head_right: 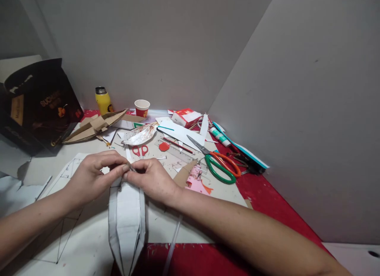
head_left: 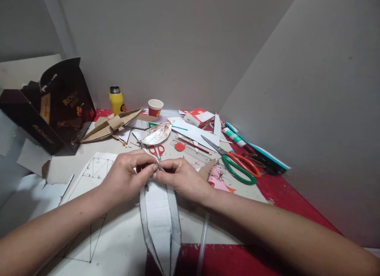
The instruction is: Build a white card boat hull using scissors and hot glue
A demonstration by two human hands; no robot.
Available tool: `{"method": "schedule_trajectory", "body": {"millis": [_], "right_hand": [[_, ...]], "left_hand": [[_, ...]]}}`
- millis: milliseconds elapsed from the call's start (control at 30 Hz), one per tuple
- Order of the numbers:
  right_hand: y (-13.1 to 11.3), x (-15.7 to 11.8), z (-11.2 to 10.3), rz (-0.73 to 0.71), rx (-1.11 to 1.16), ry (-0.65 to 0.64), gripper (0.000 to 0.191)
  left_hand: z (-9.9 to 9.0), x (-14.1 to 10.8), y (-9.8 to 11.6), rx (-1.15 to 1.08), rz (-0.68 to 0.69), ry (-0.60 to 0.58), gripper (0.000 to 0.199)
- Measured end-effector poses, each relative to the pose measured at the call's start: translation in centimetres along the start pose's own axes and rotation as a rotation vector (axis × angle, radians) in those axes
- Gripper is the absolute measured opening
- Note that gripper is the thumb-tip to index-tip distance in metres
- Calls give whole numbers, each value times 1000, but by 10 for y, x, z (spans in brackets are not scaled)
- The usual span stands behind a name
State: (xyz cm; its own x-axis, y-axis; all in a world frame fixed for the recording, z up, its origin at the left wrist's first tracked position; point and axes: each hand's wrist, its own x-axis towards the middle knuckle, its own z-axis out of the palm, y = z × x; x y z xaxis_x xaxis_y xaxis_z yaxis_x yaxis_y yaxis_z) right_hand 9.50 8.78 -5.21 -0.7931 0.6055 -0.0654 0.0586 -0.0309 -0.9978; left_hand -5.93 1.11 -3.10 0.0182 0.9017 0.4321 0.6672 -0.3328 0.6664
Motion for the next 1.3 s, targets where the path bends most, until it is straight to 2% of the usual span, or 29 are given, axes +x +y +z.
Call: {"method": "schedule_trajectory", "body": {"millis": [133, 300, 367, 500, 533, 600, 700, 800, 967, 1300], "right_hand": [[2, 1, 0, 82, 67, -31, 22], [5, 0, -1, 66, 72, -21, 25], [4, -2, -5, 44, 55, -4, 27], [-6, -9, -15, -43, 17, 87, 24], [-10, -11, -17, -75, 4, 127, 22], [-20, -16, -19, -136, -25, 200, 21], [-29, -21, -17, -179, -51, 233, 21], [-30, -22, -13, -180, -52, 209, 19], [-25, -19, -11, -196, -48, 227, 18], [-19, -17, -8, -177, -87, 239, 21]], "left_hand": [[3, 0, -1, -37, -24, 19, 14], [8, -3, 1, -53, -40, 7, 15], [7, -4, 2, -120, -110, 41, 14], [2, -2, 9, -385, -337, 192, 45], [2, -2, 11, -438, -391, 178, 45], [3, -3, 15, -522, -485, 70, 39], [11, -7, 22, -679, -547, -81, 31], [17, -13, 26, -795, -551, -70, 22], [20, -15, 25, -795, -655, 27, 21], [26, -14, 17, -640, -601, 32, 13]]}}
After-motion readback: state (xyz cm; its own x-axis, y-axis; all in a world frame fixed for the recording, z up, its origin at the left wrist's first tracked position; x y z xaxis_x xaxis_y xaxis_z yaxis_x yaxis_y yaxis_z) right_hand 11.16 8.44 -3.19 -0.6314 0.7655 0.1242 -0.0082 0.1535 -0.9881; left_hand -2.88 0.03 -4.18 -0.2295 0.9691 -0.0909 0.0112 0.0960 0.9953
